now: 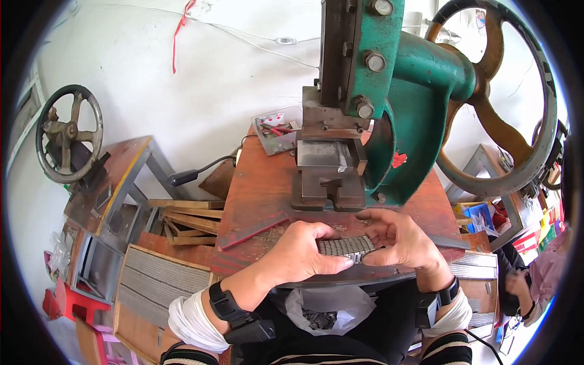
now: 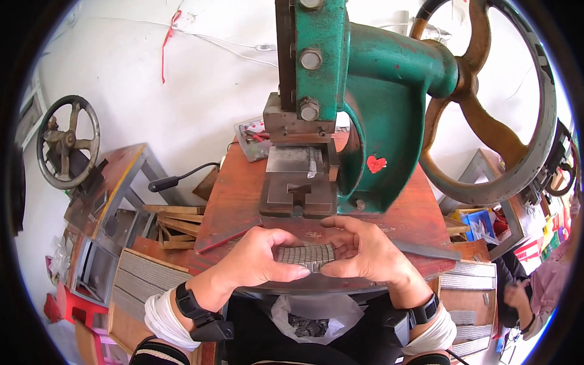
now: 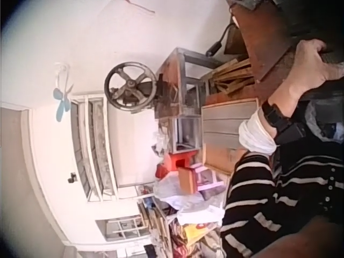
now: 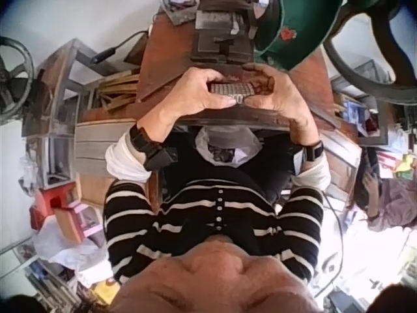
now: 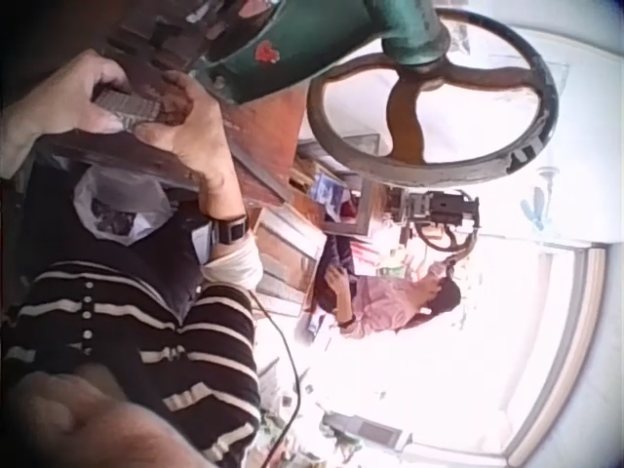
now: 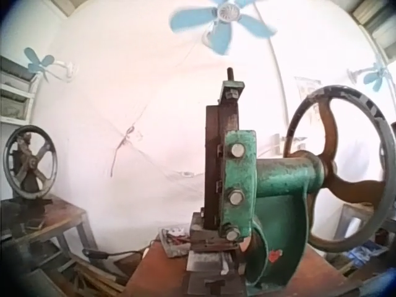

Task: Using a manual press and hammer to shape and assemble corrugated mesh components.

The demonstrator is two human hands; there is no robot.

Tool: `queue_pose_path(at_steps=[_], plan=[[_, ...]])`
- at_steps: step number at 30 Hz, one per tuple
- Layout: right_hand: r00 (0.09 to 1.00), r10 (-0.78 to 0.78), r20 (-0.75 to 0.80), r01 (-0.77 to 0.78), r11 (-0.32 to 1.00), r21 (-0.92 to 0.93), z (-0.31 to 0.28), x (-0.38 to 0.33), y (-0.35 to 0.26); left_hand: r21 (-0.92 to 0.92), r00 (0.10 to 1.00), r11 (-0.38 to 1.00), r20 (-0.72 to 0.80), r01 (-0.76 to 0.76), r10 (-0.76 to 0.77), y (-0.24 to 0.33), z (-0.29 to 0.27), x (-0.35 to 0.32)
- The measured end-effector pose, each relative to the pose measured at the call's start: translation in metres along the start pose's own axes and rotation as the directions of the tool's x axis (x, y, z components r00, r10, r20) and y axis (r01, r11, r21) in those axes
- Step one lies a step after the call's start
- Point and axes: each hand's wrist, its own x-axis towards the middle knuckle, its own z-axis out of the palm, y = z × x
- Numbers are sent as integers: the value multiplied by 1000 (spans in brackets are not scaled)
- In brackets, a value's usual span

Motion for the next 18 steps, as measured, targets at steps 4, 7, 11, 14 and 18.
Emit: queue_pose_path(at_steps=[4, 7, 11, 14, 18], plan=[[982, -190, 13, 185, 936, -298, 4, 7, 22, 334, 942, 903, -98, -272, 320, -28, 1, -3], [900, -425, 93, 386, 680, -624, 15, 15, 57, 654, 882, 688, -65, -315, 466, -74, 7, -3], [881, -452, 136, 402, 568, -718, 11, 17, 80, 817, 921, 542, -35, -198, 389, -64, 14, -10], [889, -442, 117, 385, 586, -713, 13, 15, 77, 830, 892, 491, 16, -264, 452, -57, 32, -4], [921, -386, 57, 316, 651, -690, 9, 6, 74, 814, 859, 523, -61, -252, 509, -76, 53, 11]])
